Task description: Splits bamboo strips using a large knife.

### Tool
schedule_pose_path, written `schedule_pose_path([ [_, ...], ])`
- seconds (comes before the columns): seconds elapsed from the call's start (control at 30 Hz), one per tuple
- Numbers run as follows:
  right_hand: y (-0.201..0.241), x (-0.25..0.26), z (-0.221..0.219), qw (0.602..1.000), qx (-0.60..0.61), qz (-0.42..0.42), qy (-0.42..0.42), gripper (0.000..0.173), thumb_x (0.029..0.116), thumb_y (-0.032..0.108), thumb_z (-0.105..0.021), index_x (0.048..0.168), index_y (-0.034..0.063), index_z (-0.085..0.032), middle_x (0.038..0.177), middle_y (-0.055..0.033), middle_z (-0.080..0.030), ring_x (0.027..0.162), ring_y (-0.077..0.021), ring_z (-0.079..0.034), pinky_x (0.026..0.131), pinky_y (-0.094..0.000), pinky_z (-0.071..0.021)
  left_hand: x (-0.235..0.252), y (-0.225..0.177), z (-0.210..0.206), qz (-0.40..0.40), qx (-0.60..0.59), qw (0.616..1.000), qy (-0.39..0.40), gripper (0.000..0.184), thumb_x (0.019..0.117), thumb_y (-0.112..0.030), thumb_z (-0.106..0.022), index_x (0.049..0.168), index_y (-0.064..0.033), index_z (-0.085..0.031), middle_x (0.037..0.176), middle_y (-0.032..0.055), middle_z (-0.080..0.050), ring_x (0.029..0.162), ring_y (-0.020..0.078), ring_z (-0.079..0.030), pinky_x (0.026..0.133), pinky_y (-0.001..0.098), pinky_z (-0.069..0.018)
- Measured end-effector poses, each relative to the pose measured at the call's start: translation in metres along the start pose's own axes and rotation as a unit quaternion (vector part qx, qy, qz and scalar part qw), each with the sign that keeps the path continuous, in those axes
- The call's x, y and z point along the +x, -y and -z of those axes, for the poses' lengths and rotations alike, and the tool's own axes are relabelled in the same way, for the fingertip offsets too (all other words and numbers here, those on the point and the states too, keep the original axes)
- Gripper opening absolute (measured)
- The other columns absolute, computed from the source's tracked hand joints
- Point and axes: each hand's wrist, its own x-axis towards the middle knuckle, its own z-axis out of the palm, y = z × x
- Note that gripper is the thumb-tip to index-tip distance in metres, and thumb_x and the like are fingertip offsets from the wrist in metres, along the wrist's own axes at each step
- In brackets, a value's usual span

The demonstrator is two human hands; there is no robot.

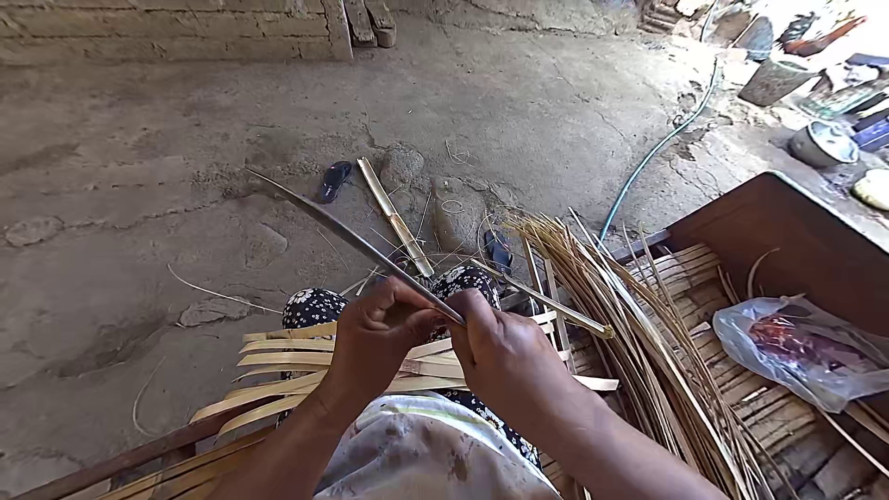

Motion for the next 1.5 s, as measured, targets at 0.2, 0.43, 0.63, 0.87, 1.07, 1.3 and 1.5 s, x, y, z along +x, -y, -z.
schedule_pose_path([
  [0.2, -0.003, 0.024, 0.006, 0.805, 0.549, -0.133, 0.183, 0.013, 0.0986, 0.006, -0.064, 0.109, 0.011, -0.06, 0.076, 0.0066, -0.065, 0.053, 0.0021, -0.058, 0.049, -0.0139, -0.0516, -0.001, -0.02, 0.017, -0.003, 0.064, 0.995, 0.07, 0.079, 0.0767, -0.058, -0.081, 0.13, -0.0075, -0.054, 0.098, -0.0088, -0.069, 0.087, -0.0002, -0.068, 0.076, 0.0189, -0.0597],
  [0.43, 0.034, 0.035, -0.03, 0.681, 0.716, -0.093, 0.124, 0.01, 0.0966, -0.001, -0.064, 0.103, 0.0055, -0.065, 0.083, 0.0012, -0.072, 0.056, 0.0015, -0.059, 0.049, -0.0141, -0.0503, -0.004, -0.039, 0.035, -0.057, -0.095, 0.994, -0.008, 0.014, 0.0997, -0.033, -0.065, 0.1, -0.0216, -0.073, 0.079, -0.0149, -0.066, 0.06, -0.01, -0.055, 0.055, 0.0082, -0.0484],
  [0.63, 0.035, 0.04, -0.028, 0.71, 0.688, -0.091, 0.12, 0.009, 0.0962, 0.001, -0.067, 0.105, 0.0036, -0.067, 0.089, -0.0017, -0.075, 0.054, 0.0007, -0.059, 0.047, -0.0144, -0.0495, -0.002, -0.042, 0.047, -0.003, -0.14, 0.985, -0.104, 0.047, 0.0965, -0.062, -0.054, 0.094, -0.0198, -0.074, 0.082, -0.0033, -0.071, 0.075, 0.0051, -0.068, 0.068, 0.0233, -0.0581],
  [0.87, -0.001, 0.032, -0.023, 0.719, 0.679, -0.132, 0.065, 0.004, 0.0978, 0.006, -0.066, 0.099, 0.005, -0.07, 0.089, -0.0079, -0.077, 0.051, -0.0033, -0.062, 0.045, -0.0165, -0.0508, 0.012, -0.036, 0.08, 0.05, -0.412, 0.883, -0.22, 0.063, 0.1095, -0.051, -0.026, 0.074, -0.0176, -0.065, 0.061, -0.0045, -0.06, 0.065, 0.0122, -0.067, 0.083, 0.0376, -0.0613],
  [1.07, -0.044, 0.023, -0.026, 0.692, 0.676, -0.254, -0.006, 0.01, 0.0996, 0.001, -0.056, 0.099, 0.0002, -0.065, 0.087, -0.0164, -0.077, 0.045, -0.0082, -0.06, 0.041, -0.019, -0.0494, 0.005, 0.002, 0.138, 0.002, -0.478, 0.813, -0.332, 0.069, 0.1099, -0.05, -0.018, 0.06, -0.0152, -0.05, 0.048, -0.0045, -0.046, 0.044, 0.0097, -0.05, 0.053, 0.0259, -0.0513],
  [1.3, -0.099, 0.011, -0.021, 0.643, 0.658, -0.377, -0.107, 0.014, 0.1056, 0.002, -0.041, 0.111, 0.0015, -0.054, 0.089, -0.0164, -0.075, 0.04, -0.0095, -0.055, 0.036, -0.0218, -0.0473, -0.025, 0.013, 0.247, -0.056, -0.32, 0.832, -0.45, 0.068, 0.1092, -0.054, -0.012, 0.062, -0.0197, -0.048, 0.044, -0.0078, -0.041, 0.038, 0.0054, -0.043, 0.044, 0.022, -0.0446],
  [1.5, -0.039, 0.033, -0.012, 0.575, 0.802, -0.164, 0.008, 0.013, 0.1021, 0.014, -0.059, 0.102, 0.004, -0.066, 0.069, -0.0137, -0.07, 0.045, -0.0114, -0.063, 0.046, -0.0243, -0.0572, 0.003, -0.018, 0.141, -0.082, -0.012, 0.967, -0.242, 0.024, 0.1038, -0.016, -0.055, 0.125, -0.025, -0.064, 0.089, -0.0085, -0.071, 0.084, 0.0079, -0.07, 0.084, 0.0306, -0.0612],
])
